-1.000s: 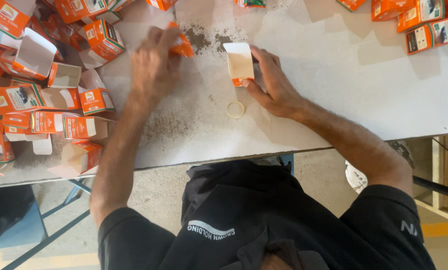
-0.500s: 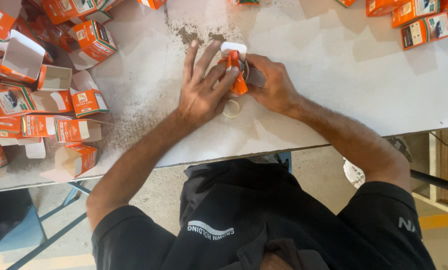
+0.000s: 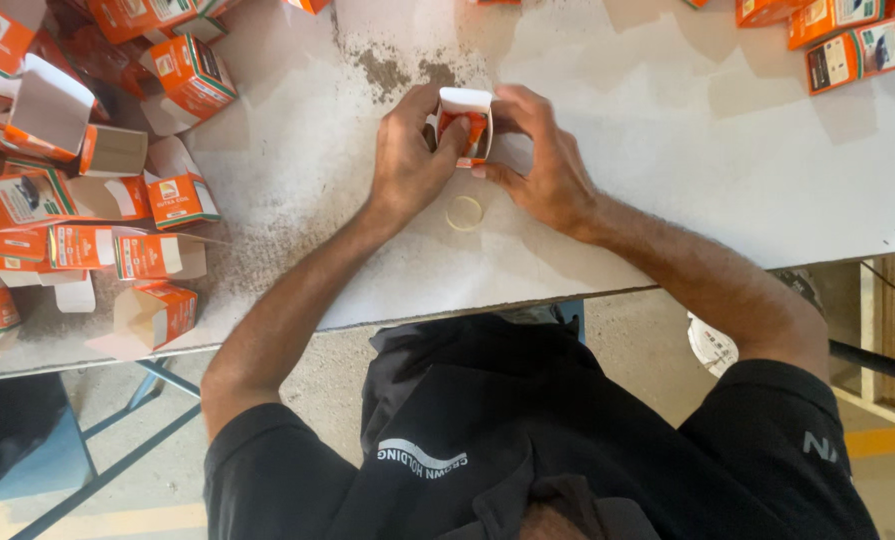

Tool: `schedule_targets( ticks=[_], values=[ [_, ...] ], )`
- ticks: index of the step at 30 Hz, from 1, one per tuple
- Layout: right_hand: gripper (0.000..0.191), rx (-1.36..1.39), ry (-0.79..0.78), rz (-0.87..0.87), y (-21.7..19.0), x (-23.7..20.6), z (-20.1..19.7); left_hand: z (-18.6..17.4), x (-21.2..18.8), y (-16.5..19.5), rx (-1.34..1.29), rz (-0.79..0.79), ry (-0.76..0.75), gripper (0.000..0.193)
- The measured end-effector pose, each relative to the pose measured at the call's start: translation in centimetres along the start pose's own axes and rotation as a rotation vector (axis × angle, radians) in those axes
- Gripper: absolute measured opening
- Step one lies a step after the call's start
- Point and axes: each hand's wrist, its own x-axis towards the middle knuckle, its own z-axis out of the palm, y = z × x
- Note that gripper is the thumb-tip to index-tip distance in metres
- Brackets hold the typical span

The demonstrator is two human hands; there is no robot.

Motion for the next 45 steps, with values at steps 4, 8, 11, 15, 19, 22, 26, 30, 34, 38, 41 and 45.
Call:
schedule_targets(
  ticks=[4,8,11,15,19,22,26,30,34,38,41,45],
  values=[
    [0.057,-0.201,-0.003,-0.110,-0.1,-0.2,0.2,0.1,0.2,0.0,-0.192,0.004,-0.009,0.013],
    [0.052,-0.257,-0.049,-0.136,-0.5,0.1,0.1,-2.6,0.2,0.4,-0.522,-0.268,-0.303,0.027],
    [0.051,-0.275,-0.030,-0.173,-1.0,0.4,0.1,-3.9,0.9,0.3,-0.603,-0.423,-0.337,0.024],
    [0.044,-0.266,-0.023,-0.154,-1.2,0.5,0.1,-2.6,1.8,0.3,-0.453,-0.415,-0.299,0.009],
    [0.041,-0.226,-0.023,-0.113,-0.7,0.3,0.1,-1.7,1.0,1.0,-0.223,0.048,-0.127,0.019],
    [0.046,-0.121,0.002,-0.063,-0.1,0.0,0.3,-2.6,-0.2,1.3,0.161,0.459,-0.142,0.031],
    [0.052,0.018,0.002,-0.115,0.2,0.0,0.3,-3.3,-0.9,0.1,0.220,0.564,-0.246,0.038],
    [0.046,-0.117,0.007,-0.164,-0.8,0.4,0.1,-2.2,-0.8,-2.0,0.238,0.508,-0.193,0.024],
    [0.043,-0.137,-0.019,-0.197,-1.5,0.6,-0.1,-2.1,-1.0,-2.3,0.362,0.619,-0.165,0.018],
    [0.030,-0.204,-0.037,-0.176,-1.1,0.2,0.1,-2.6,-1.4,-1.3,0.494,0.723,-0.208,0.036],
    [0.024,-0.170,-0.053,-0.208,-0.6,0.1,0.3,-3.0,-2.0,-1.7,0.523,0.709,-0.243,0.047],
    [0.019,-0.439,0.031,-0.087,0.4,0.6,-1.9,-6.0,-2.3,-4.0,0.601,0.708,-0.153,0.037]
  ],
)
